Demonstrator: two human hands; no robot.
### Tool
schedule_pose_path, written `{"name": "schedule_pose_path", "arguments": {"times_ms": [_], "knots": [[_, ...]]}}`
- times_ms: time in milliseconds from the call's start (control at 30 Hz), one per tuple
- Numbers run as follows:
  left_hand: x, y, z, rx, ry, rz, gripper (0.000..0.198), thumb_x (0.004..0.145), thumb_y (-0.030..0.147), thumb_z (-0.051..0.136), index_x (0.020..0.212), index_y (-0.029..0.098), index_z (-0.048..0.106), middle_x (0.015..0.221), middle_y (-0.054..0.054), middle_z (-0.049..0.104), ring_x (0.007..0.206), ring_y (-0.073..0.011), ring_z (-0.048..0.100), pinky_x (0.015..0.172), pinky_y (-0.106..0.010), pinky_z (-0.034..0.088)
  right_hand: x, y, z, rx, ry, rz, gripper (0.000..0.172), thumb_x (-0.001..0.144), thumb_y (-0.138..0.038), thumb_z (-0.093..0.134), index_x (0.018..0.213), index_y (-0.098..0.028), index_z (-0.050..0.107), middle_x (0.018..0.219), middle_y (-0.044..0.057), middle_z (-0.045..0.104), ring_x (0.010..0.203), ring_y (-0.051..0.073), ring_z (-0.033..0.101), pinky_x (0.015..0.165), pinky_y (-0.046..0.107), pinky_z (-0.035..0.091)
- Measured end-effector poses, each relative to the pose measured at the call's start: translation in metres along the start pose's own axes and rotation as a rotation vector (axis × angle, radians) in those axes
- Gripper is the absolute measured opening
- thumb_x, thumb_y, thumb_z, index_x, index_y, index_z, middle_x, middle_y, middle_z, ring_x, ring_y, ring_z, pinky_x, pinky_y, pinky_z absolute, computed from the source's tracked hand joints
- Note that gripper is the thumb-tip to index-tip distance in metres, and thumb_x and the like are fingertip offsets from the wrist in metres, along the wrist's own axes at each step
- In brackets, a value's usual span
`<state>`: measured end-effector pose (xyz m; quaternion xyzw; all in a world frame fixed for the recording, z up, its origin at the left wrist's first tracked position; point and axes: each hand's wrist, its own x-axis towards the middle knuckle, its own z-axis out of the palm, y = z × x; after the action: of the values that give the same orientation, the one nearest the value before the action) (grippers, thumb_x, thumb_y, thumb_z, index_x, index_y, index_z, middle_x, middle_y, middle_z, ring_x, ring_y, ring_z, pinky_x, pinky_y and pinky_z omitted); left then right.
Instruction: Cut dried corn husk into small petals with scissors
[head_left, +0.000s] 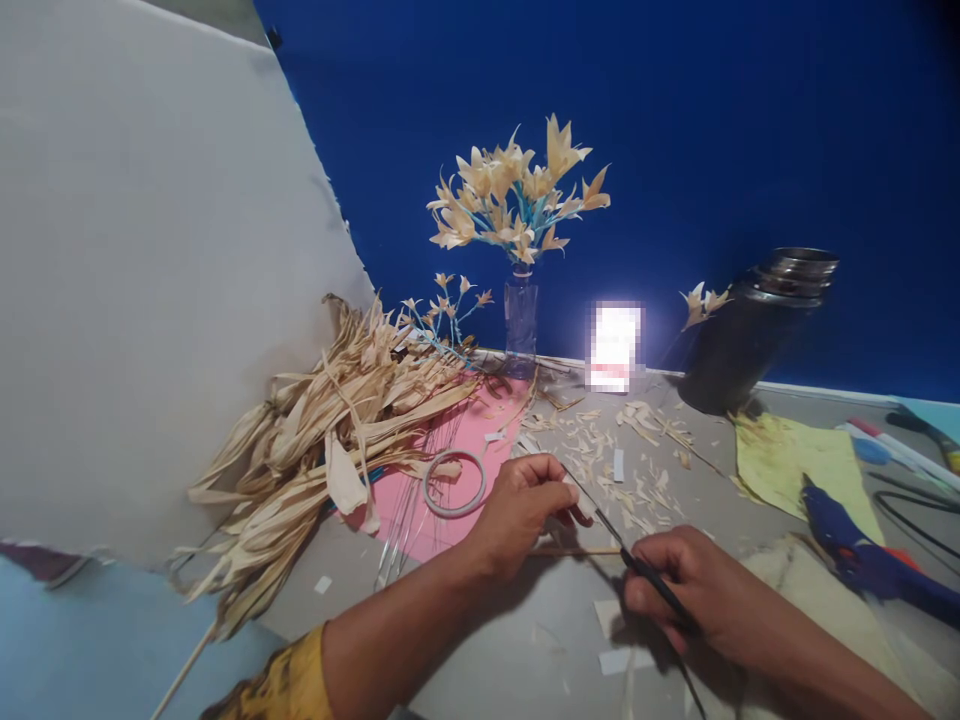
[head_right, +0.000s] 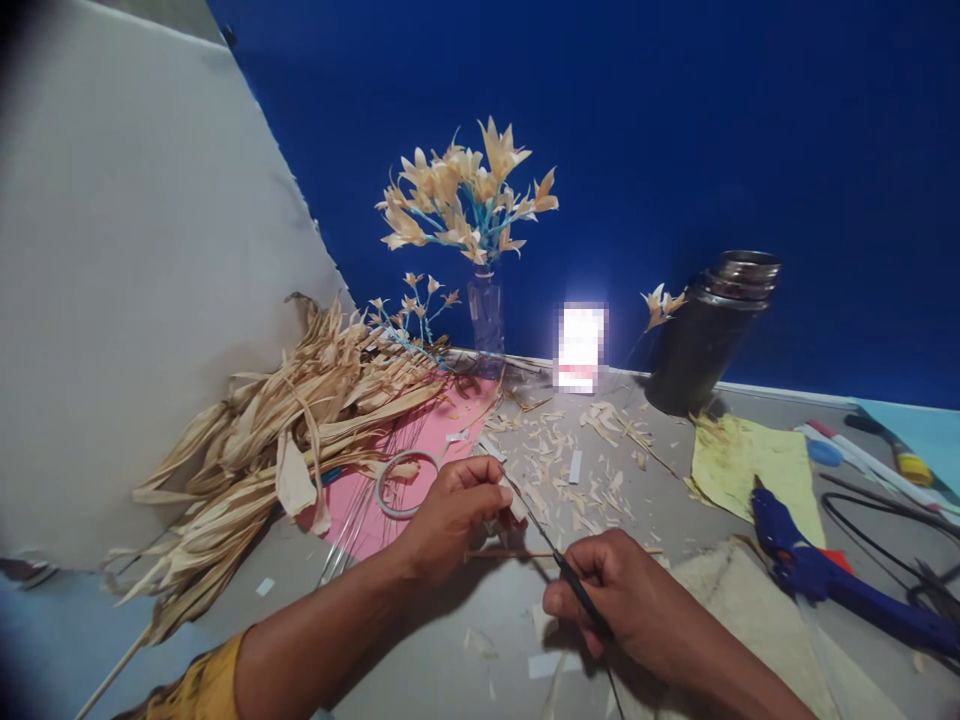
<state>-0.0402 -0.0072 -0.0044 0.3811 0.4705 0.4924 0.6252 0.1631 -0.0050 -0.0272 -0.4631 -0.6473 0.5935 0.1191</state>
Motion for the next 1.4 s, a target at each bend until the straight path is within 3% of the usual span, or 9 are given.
{"name": "schedule_pose_path", "arguments": {"times_ms": [133, 267, 433, 600, 767, 867, 1000, 1200, 1400], "knots": [[0.003, -0.002, -0.002, -0.107, 0.0, -0.057, 0.021, 0.061, 0.025, 0.075, 0.065, 0.017, 0.056, 0.06, 0.0, 0.062, 0.057, -0.0129, 0.061, 0.059, -0.024, 0.043, 0.004, 0.003, 0.002, 0.14, 0.075, -0.021, 0.038, 0.076, -0.04, 0.072, 0.051, -0.019, 0.052, 0.045, -0.002, 0.052, 0.046, 0.011, 0.043, 0.048, 0.025, 0.033], [0.002, -0.012, 0.002, -0.205, -0.027, -0.158, 0.03, 0.058, 0.027, 0.082, 0.071, 0.016, 0.058, 0.062, 0.001, 0.062, 0.055, -0.0106, 0.059, 0.057, -0.023, 0.043, 0.004, 0.0, 0.005, 0.422, 0.28, -0.098, 0.035, 0.067, -0.041, 0.084, 0.087, -0.019, 0.064, 0.071, -0.001, 0.065, 0.061, 0.015, 0.057, 0.057, 0.027, 0.047], [-0.005, -0.024, 0.012, -0.197, -0.158, -0.219, 0.031, 0.062, 0.032, 0.083, 0.072, 0.015, 0.059, 0.058, 0.001, 0.06, 0.048, -0.0088, 0.054, 0.05, -0.021, 0.041, -0.002, -0.011, 0.007, 0.333, 0.444, -0.136, 0.034, 0.07, -0.041, 0.081, 0.09, -0.019, 0.064, 0.066, -0.001, 0.065, 0.059, 0.016, 0.057, 0.055, 0.027, 0.045], [-0.006, -0.029, 0.012, -0.16, -0.235, -0.227, 0.034, 0.063, 0.034, 0.086, 0.074, 0.014, 0.06, 0.06, -0.001, 0.062, 0.048, -0.0085, 0.055, 0.05, -0.021, 0.043, -0.006, -0.017, 0.006, 0.308, 0.339, -0.15, 0.033, 0.065, -0.038, 0.084, 0.081, -0.018, 0.063, 0.066, 0.001, 0.069, 0.061, 0.018, 0.062, 0.058, 0.028, 0.046], [-0.006, -0.035, 0.01, -0.275, -0.467, -0.273, 0.044, 0.059, 0.042, 0.091, 0.074, 0.014, 0.06, 0.058, 0.0, 0.061, 0.048, -0.0103, 0.056, 0.05, -0.023, 0.045, -0.008, -0.012, 0.001, 0.458, 0.148, -0.152, 0.035, 0.066, -0.035, 0.086, 0.081, -0.018, 0.06, 0.066, 0.001, 0.067, 0.06, 0.017, 0.06, 0.056, 0.026, 0.041], [-0.008, -0.034, 0.01, -0.381, -0.483, -0.296, 0.042, 0.061, 0.038, 0.092, 0.076, 0.014, 0.06, 0.059, 0.0, 0.062, 0.052, -0.0103, 0.057, 0.054, -0.023, 0.045, -0.005, -0.005, -0.005, 0.618, 0.072, -0.209, 0.036, 0.068, -0.041, 0.085, 0.08, -0.018, 0.059, 0.064, 0.0, 0.063, 0.059, 0.015, 0.056, 0.055, 0.026, 0.039], [-0.008, -0.028, 0.012, -0.456, -0.369, -0.272, 0.041, 0.062, 0.035, 0.092, 0.076, 0.014, 0.06, 0.062, -0.001, 0.062, 0.055, -0.0089, 0.057, 0.057, -0.021, 0.044, 0.0, -0.001, -0.007, 0.65, 0.182, -0.31, 0.04, 0.065, -0.044, 0.086, 0.083, -0.017, 0.063, 0.065, -0.002, 0.056, 0.058, 0.012, 0.049, 0.053, 0.025, 0.037], [-0.008, -0.033, 0.015, -0.361, -0.273, -0.234, 0.042, 0.061, 0.036, 0.092, 0.073, 0.014, 0.058, 0.06, 0.0, 0.062, 0.052, -0.0076, 0.055, 0.052, -0.018, 0.042, -0.007, -0.018, 0.012, 0.414, 0.354, -0.175, 0.036, 0.066, -0.039, 0.083, 0.087, -0.018, 0.062, 0.061, 0.0, 0.064, 0.056, 0.017, 0.059, 0.054, 0.027, 0.044], [-0.007, -0.035, 0.012, -0.201, -0.356, -0.192, 0.042, 0.064, 0.043, 0.089, 0.073, 0.014, 0.06, 0.056, 0.0, 0.059, 0.047, -0.0087, 0.052, 0.049, -0.021, 0.043, -0.009, -0.017, 0.009, 0.523, 0.256, -0.162, 0.037, 0.064, -0.036, 0.085, 0.086, -0.019, 0.061, 0.063, -0.001, 0.066, 0.056, 0.018, 0.063, 0.052, 0.026, 0.043]]}}
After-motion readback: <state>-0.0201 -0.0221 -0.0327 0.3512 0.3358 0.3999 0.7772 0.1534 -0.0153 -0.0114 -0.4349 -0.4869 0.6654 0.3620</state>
